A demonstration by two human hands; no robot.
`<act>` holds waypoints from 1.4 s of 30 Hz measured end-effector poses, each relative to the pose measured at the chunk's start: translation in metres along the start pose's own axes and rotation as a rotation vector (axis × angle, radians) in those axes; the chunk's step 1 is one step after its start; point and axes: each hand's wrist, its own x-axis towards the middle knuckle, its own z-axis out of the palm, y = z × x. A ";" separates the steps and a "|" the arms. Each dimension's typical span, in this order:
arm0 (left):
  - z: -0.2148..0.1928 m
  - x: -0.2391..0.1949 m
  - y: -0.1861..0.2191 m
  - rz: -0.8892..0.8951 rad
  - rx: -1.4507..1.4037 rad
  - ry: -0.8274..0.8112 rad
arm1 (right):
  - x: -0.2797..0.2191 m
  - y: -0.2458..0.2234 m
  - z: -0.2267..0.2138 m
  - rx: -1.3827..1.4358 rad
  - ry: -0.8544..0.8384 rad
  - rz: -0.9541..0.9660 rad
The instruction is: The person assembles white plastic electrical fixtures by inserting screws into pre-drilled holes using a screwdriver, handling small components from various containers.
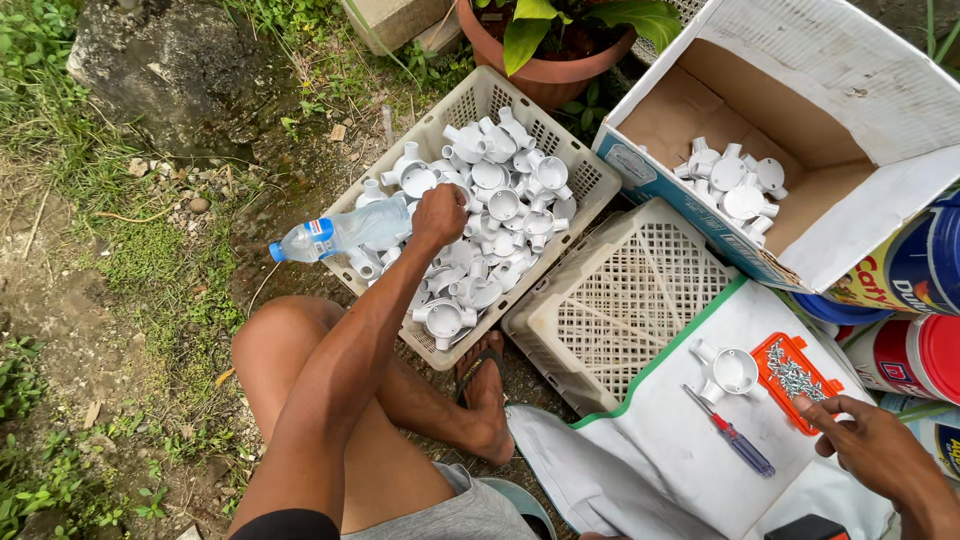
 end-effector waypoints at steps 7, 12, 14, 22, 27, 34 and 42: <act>0.038 0.006 0.003 0.118 0.164 -0.240 | -0.012 0.001 0.003 0.013 0.006 -0.023; 0.096 0.013 -0.006 0.406 0.686 -0.302 | -0.010 0.008 0.007 0.054 0.005 0.020; 0.124 0.028 -0.023 0.493 0.793 -0.265 | -0.018 0.008 0.008 0.067 -0.005 0.020; 0.168 0.069 -0.032 0.372 0.988 -0.329 | -0.026 0.015 0.012 0.063 -0.016 0.004; 0.187 0.050 -0.038 0.490 0.981 -0.208 | -0.027 0.038 0.018 0.062 -0.021 -0.029; 0.144 0.044 -0.014 0.429 0.954 -0.201 | -0.041 0.044 0.015 0.061 -0.008 -0.038; 0.082 -0.014 0.074 0.441 0.669 -0.079 | -0.088 0.041 0.009 0.121 -0.005 -0.108</act>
